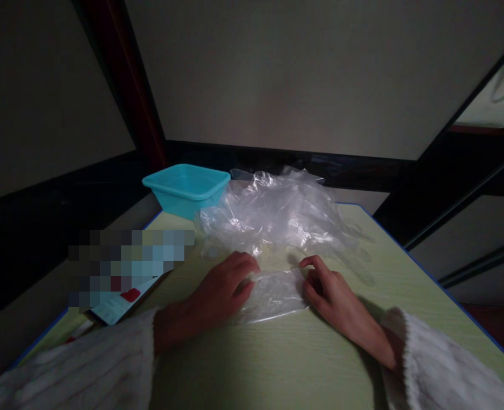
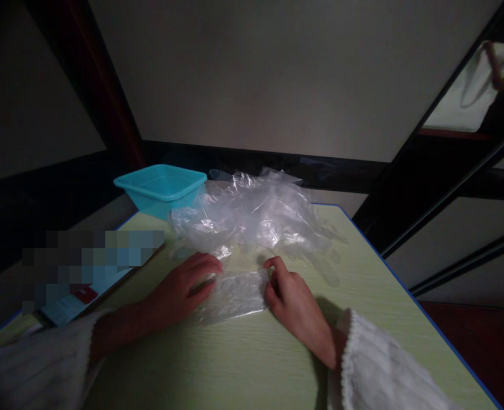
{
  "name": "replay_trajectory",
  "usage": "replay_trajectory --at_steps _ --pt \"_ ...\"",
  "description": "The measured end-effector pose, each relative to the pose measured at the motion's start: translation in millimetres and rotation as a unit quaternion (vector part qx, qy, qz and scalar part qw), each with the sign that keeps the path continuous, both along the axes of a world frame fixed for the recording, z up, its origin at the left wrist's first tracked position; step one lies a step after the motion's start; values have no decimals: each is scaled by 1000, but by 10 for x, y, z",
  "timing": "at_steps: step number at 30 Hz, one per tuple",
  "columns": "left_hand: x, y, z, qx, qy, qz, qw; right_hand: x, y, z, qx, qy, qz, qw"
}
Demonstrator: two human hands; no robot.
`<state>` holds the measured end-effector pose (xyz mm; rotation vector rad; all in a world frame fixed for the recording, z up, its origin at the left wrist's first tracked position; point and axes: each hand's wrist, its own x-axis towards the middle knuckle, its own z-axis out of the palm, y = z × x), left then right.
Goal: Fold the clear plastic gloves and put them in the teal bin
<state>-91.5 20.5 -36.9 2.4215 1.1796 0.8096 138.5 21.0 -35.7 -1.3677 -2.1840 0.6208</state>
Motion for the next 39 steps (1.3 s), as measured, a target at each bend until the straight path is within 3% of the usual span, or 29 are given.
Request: replay_trajectory --at_steps 3,6,12,19,31,39 --pt "5 -41 13 16 27 -62 998 4 -29 22 36 -47 -5 998" --pt "15 -71 33 20 67 -97 993 9 -83 56 135 -109 27 984" --pt "1 -69 39 18 92 -108 990 5 -188 42 220 -227 132 940" --pt "-15 -61 17 21 100 -98 990 50 -186 -34 206 -291 147 923" --pt "-33 -34 -30 33 114 -49 992 119 -207 -179 204 -250 141 936" --pt "-43 -32 -11 17 101 0 995 133 -210 -156 192 -261 152 934"
